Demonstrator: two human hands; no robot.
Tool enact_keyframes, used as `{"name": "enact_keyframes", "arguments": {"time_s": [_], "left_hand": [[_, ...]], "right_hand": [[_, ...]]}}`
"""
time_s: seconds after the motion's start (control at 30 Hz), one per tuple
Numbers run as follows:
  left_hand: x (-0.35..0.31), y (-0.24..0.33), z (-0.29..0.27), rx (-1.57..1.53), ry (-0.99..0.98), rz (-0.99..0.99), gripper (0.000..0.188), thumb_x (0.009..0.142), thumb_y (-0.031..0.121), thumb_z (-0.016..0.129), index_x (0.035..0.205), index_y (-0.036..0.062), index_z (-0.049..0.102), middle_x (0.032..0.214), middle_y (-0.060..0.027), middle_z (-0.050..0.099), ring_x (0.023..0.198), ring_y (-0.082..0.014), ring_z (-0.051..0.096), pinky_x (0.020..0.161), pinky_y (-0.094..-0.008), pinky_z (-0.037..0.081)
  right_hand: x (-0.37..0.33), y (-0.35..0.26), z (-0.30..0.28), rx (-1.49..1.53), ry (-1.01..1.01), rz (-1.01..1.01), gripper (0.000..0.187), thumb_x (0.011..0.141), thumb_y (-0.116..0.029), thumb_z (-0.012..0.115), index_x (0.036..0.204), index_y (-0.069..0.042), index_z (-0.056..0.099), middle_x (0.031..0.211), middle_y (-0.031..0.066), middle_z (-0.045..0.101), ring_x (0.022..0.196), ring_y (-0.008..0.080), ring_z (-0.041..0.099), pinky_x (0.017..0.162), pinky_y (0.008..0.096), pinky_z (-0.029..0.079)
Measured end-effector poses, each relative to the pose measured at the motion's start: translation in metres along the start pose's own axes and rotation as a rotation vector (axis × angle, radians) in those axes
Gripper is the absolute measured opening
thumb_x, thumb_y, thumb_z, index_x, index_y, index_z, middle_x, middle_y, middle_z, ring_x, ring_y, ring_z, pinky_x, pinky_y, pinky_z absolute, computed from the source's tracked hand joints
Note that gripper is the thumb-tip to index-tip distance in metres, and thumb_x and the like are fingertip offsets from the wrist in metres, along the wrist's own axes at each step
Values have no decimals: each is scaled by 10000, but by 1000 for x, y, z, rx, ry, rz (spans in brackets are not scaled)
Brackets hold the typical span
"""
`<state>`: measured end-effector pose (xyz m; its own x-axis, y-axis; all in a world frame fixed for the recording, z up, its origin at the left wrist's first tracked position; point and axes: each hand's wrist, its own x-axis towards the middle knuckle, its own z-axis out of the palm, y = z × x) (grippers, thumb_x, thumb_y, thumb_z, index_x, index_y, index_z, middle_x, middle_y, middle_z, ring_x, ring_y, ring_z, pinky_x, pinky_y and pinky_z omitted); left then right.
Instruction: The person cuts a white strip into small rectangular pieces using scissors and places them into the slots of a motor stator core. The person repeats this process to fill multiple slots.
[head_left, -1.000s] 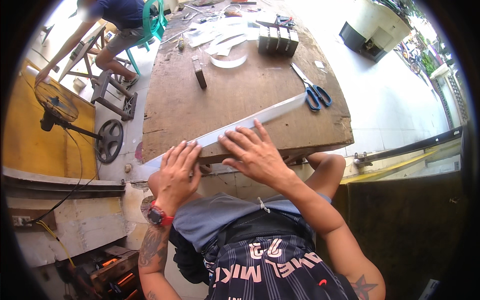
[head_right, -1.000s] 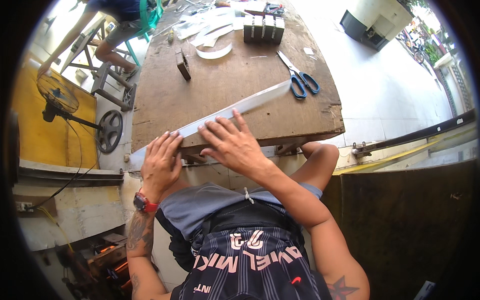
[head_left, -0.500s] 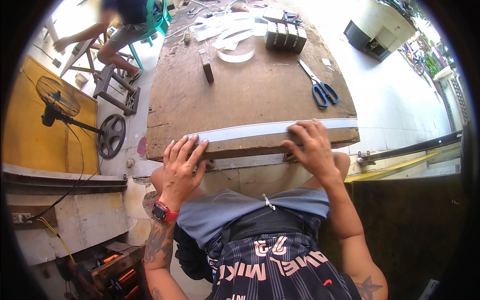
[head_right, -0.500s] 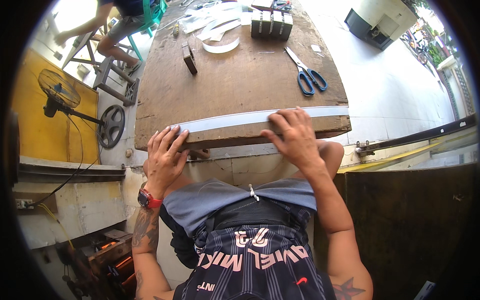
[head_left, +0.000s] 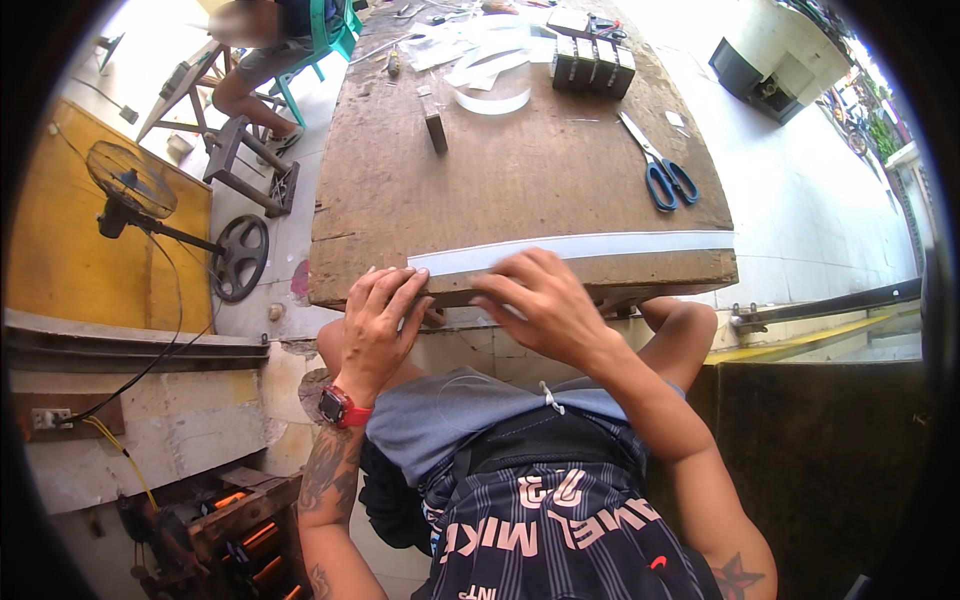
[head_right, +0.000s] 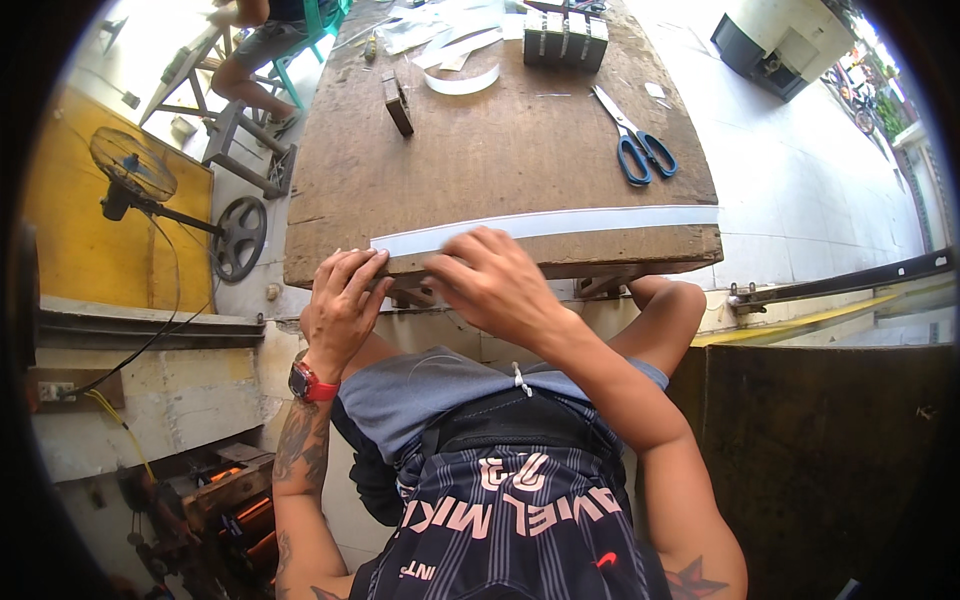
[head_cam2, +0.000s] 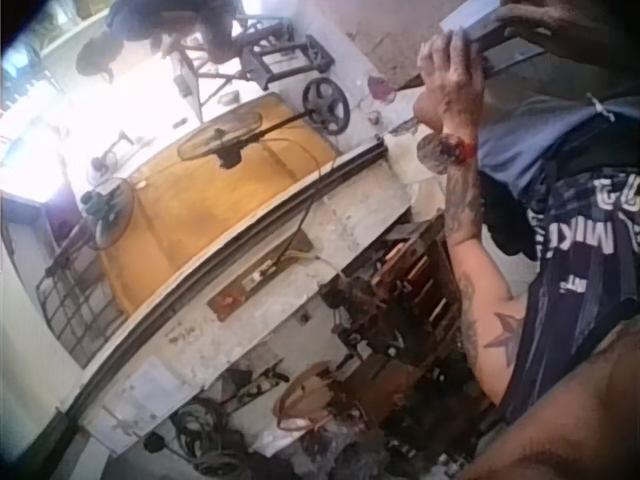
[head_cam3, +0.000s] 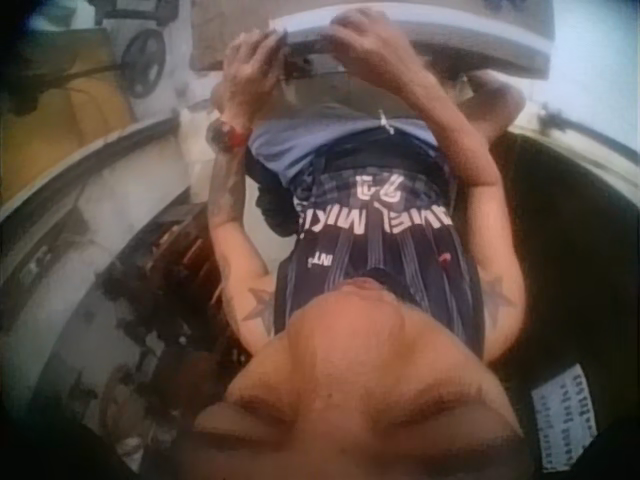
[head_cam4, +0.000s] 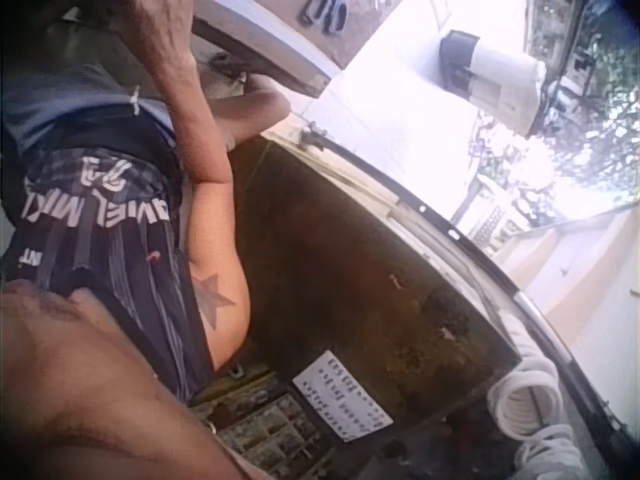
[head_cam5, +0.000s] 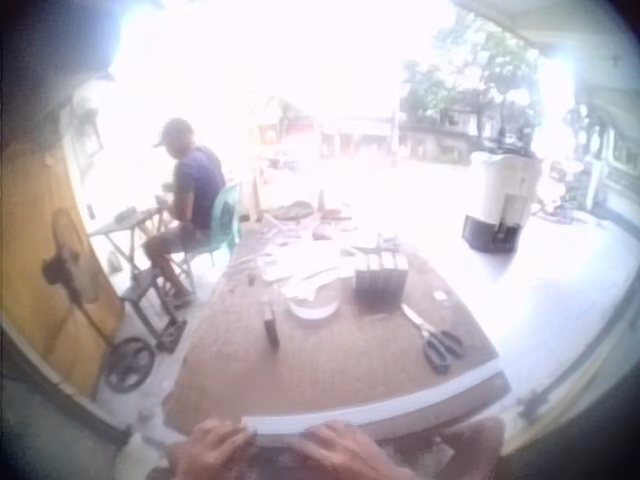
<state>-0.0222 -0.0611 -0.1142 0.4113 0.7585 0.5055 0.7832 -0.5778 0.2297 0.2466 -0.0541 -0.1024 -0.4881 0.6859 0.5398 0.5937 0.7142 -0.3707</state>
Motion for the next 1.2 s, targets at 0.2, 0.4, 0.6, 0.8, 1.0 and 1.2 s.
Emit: {"name": "enact_keyframes", "arguments": {"time_s": [0.2, 0.4, 0.6, 0.8, 1.0, 1.2], "left_hand": [[4, 1, -10, 15, -30, 89, 300, 866, 47, 792, 1160, 88, 750, 1085, -47, 719, 1042, -283, 663, 930, -417, 533], [20, -10, -22, 103, -188, 150, 364, 832, 57, 719, 1193, 87, 687, 1056, -58, 680, 1032, -272, 654, 934, -415, 531], [29, -37, -18, 74, -144, 264, 357, 856, 77, 676, 1212, 104, 675, 1128, -60, 673, 1084, -260, 652, 972, -415, 546], [18, -46, -15, 25, -108, 226, 397, 845, 90, 709, 1240, 128, 725, 1195, -21, 728, 1056, -242, 653, 962, -398, 554], [15, -45, -17, 22, -104, 174, 433, 851, 99, 718, 1280, 155, 741, 1202, 9, 750, 1031, -223, 642, 971, -379, 530], [16, -41, -18, 78, -114, 164, 527, 752, 117, 811, 1271, 166, 732, 1198, 25, 753, 1031, -221, 634, 980, -375, 486]], "right_hand": [[30, -2, 32, 23, -76, -66, 201, 922, -180, 772, 1092, -84, 726, 1040, 71, 681, 1016, 268, 647, 912, 408, 541], [36, 4, 31, -121, -152, -112, 222, 901, -121, 717, 1117, -76, 691, 1039, 81, 658, 994, 262, 645, 902, 394, 544], [50, 16, 28, -197, -155, -259, 271, 906, -139, 664, 1165, -61, 670, 1002, 75, 650, 998, 234, 653, 912, 364, 555], [48, 29, 25, -124, -186, -340, 328, 913, -150, 656, 1233, -77, 670, 989, 58, 638, 965, 220, 662, 896, 355, 582], [46, 32, 29, -109, -185, -333, 458, 907, -122, 674, 1364, -122, 677, 1038, 58, 631, 956, 223, 650, 868, 362, 583], [46, 33, 29, -105, -191, -324, 450, 911, -119, 671, 1361, -118, 676, 1052, 63, 629, 962, 225, 647, 876, 365, 581]]}}
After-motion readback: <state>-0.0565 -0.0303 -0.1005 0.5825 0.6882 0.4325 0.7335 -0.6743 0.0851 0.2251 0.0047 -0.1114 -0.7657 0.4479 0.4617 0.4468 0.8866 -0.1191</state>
